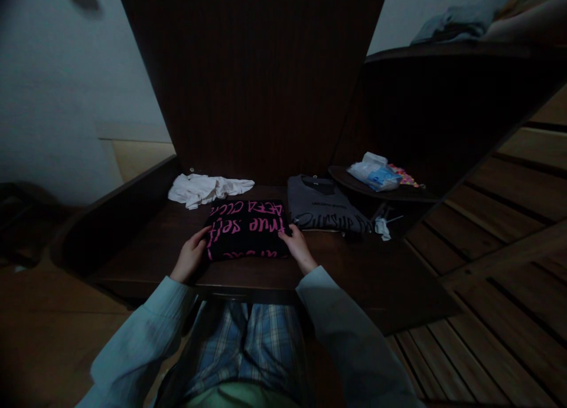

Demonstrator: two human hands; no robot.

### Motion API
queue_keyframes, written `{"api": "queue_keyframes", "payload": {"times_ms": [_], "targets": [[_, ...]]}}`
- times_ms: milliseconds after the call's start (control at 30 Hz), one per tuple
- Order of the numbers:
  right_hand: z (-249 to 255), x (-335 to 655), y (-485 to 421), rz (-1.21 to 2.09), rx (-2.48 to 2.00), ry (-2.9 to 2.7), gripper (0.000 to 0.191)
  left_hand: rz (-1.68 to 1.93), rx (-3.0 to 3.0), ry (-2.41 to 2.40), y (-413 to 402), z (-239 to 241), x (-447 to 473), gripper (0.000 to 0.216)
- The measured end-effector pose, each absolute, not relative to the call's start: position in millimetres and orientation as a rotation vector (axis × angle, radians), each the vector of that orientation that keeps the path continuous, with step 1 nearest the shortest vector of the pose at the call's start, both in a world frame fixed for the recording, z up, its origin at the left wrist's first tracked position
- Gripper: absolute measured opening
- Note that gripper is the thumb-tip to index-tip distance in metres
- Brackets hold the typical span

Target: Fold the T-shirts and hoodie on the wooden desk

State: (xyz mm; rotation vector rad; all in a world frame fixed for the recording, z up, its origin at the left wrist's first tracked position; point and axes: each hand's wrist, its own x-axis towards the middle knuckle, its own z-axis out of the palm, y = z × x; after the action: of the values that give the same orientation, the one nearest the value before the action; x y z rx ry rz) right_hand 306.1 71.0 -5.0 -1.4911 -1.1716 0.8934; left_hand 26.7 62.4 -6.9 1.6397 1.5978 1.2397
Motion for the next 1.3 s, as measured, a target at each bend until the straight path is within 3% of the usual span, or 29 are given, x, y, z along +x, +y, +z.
{"api": "queue_keyframes", "payload": {"times_ms": [133, 300, 567, 767, 1000, 1133, 1300], "targets": [[-12.1, 303.3, 71.8, 0.753, -1.551, -1.197, 0.024, 1.215, 1.675, 1.697, 64.1, -7.2, 31.3, 0.045], [-11.7, 303.4, 61.1, 0.51, -1.581, -1.311, 0.042, 1.211, 1.72, 1.705, 63.1, -7.1, 30.4, 0.043], [-5.8, 300.7, 54.4, 0.393, -1.635, -1.543, 0.03, 1.345, 1.766, 1.738, 52.6, -1.9, 28.0, 0.036], [-6.3, 301.3, 54.8, 0.486, -1.533, -1.417, 0.032, 1.428, 1.409, 1.737, 47.0, 0.9, 24.8, 0.043], [-2.3, 303.9, 52.3, 0.977, -1.2, -1.136, 0.036, 1.282, 1.161, 1.246, 42.7, 4.2, 4.6, 0.065], [2.5, 305.1, 45.3, 1.159, -1.143, -1.127, 0.043, 1.125, 1.143, 1.126, 41.0, 12.6, -1.8, 0.062], [6.2, 307.9, 43.2, 1.042, -1.202, -1.288, 0.046, 1.079, 0.946, 1.019, 41.6, 18.1, -2.9, 0.054]]}}
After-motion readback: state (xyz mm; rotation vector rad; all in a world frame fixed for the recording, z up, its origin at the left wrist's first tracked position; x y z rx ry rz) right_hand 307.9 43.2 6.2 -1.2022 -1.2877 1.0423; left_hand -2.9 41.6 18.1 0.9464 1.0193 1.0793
